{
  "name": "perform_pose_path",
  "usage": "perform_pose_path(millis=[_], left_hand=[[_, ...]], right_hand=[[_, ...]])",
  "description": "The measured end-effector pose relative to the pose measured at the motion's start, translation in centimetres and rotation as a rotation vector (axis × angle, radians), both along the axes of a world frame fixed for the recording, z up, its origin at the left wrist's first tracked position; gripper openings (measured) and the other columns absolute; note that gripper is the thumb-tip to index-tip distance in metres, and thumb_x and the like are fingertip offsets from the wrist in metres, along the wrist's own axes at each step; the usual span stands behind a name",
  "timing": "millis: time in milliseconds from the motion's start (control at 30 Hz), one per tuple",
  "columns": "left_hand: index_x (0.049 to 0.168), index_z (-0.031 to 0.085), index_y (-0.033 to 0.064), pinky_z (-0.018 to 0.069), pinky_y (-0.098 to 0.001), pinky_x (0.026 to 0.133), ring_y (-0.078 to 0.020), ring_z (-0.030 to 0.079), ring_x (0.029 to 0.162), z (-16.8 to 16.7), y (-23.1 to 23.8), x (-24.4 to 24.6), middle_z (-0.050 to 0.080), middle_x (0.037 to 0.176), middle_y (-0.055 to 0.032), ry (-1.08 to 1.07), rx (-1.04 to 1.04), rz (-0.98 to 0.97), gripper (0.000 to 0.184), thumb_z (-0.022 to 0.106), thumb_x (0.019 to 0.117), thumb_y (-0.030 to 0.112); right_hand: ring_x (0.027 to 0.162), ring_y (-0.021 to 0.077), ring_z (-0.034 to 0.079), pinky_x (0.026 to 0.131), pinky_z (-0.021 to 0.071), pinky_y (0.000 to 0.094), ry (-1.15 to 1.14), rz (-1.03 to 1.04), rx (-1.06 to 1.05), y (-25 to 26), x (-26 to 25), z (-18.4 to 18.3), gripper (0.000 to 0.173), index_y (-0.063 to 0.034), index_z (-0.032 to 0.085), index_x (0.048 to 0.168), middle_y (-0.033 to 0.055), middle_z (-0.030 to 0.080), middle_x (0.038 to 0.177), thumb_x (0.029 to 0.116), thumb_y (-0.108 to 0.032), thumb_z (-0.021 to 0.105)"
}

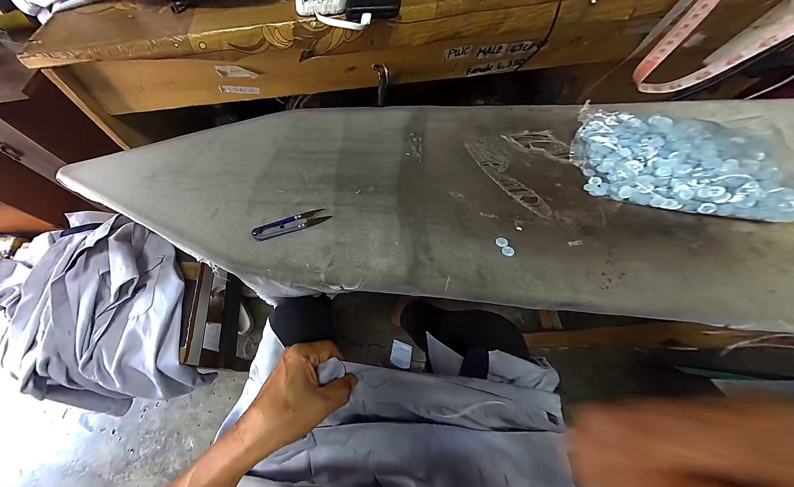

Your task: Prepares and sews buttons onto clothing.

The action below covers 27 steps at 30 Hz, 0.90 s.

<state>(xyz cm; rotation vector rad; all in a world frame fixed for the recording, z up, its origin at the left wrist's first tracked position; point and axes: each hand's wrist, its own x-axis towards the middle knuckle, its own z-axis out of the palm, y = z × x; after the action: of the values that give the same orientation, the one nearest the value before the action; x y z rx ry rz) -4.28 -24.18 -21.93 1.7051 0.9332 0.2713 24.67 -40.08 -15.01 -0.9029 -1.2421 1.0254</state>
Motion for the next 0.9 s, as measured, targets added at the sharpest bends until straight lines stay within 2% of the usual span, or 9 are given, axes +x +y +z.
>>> perform_pose_path(millis=[33,67,133,200,633,700,767,833,900], left_hand=[[0.086,0.071,0.0132,0.0435,-0.019,0.052,0.0015,0.053,0.055,0.2,0.0,-0.1,0.059,0.064,0.0082,0.0,0.004,-0.007,0.013,0.074,0.0872,0.026],[0.084,0.07,0.0135,0.0418,-0.0184,0.05,0.0017,0.051,0.054,0.5,-0.1,-0.1,0.058,0.063,0.0086,-0.011,0.003,-0.016,0.013,0.075,0.0866,0.025],[0.083,0.069,0.0138,0.0408,-0.0175,0.049,0.0019,0.051,0.054,0.7,-0.1,-0.3,0.057,0.062,0.0089,-0.037,-0.009,-0.027,0.012,0.075,0.0862,0.024],[0.085,0.07,0.0134,0.0417,-0.017,0.049,0.002,0.052,0.054,0.9,-0.1,-0.5,0.058,0.063,0.0086,-0.055,-0.022,-0.032,0.011,0.075,0.0863,0.023],[0.085,0.072,0.0124,0.0417,-0.0144,0.05,0.0035,0.052,0.056,0.4,-0.6,-0.8,0.06,0.065,0.0088,-0.107,0.025,-0.018,0.007,0.074,0.0858,0.019],[0.085,0.071,0.0124,0.0415,-0.0145,0.049,0.0035,0.052,0.055,0.4,-0.7,-0.9,0.06,0.064,0.0089,-0.111,0.027,-0.013,0.008,0.074,0.0861,0.02],[0.085,0.071,0.0125,0.042,-0.0144,0.05,0.0036,0.052,0.056,0.4,-0.9,-0.9,0.06,0.065,0.0085,-0.113,0.068,-0.004,0.009,0.075,0.0862,0.021],[0.086,0.071,0.0107,0.0455,-0.0137,0.054,0.003,0.055,0.062,0.2,-1.4,-1.0,0.063,0.072,0.0059,-0.119,0.234,-0.016,0.012,0.075,0.0869,0.022],[0.087,0.071,0.0074,0.0507,-0.0163,0.064,-0.0037,0.06,0.072,-0.1,-1.9,-1.0,0.065,0.078,-0.001,-0.151,0.533,-0.08,0.015,0.072,0.0901,0.022]], right_hand=[[0.073,-0.0017,0.065,0.062,0.0557,0.017,-0.024,0.056,-0.055,1.8,-3.0,-1.2,0.024,-0.0214,0.068,0.12,-0.0105,0.07,0.089,0.0971,-0.025,0.069],[0.067,-0.0011,0.061,0.058,0.0544,0.0176,-0.05,0.087,-0.099,3.1,-5.7,-3.0,0.026,-0.0186,0.064,0.122,-0.0089,0.065,0.083,0.0971,-0.019,0.067],[0.056,0.0003,0.052,0.049,0.045,0.0164,-0.112,0.084,-0.138,4.5,-9.1,-6.8,0.029,-0.0113,0.058,0.122,-0.0049,0.056,0.071,0.0943,-0.01,0.064],[0.052,-0.0006,0.046,0.046,0.0385,0.0147,-0.172,0.036,-0.17,5.1,-10.2,-8.7,0.031,-0.0099,0.056,0.12,-0.0055,0.051,0.066,0.0904,-0.007,0.063],[0.05,-0.0008,0.044,0.044,0.0378,0.0152,-0.28,0.03,-0.215,5.4,-10.3,-8.9,0.028,-0.0101,0.056,0.117,-0.0061,0.049,0.064,0.0889,-0.008,0.063],[0.05,-0.0006,0.045,0.045,0.0385,0.0151,-0.293,0.03,-0.219,5.4,-10.4,-8.9,0.027,-0.0101,0.056,0.116,-0.006,0.05,0.065,0.0901,-0.009,0.063],[0.053,-0.0005,0.049,0.047,0.0424,0.0152,-0.323,0.02,-0.216,5.5,-10.4,-8.9,0.025,-0.0099,0.055,0.117,-0.0056,0.055,0.067,0.095,-0.015,0.066],[0.058,-0.0007,0.057,0.052,0.0492,0.0153,-0.367,0.018,-0.202,5.5,-10.3,-8.8,0.035,-0.0099,0.054,0.121,-0.0055,0.064,0.073,0.0957,-0.025,0.072],[0.062,-0.0009,0.063,0.056,0.0538,0.0157,-0.402,0.036,-0.149,5.4,-9.5,-8.1,0.045,-0.0102,0.054,0.128,-0.005,0.07,0.08,0.0943,-0.033,0.074]])
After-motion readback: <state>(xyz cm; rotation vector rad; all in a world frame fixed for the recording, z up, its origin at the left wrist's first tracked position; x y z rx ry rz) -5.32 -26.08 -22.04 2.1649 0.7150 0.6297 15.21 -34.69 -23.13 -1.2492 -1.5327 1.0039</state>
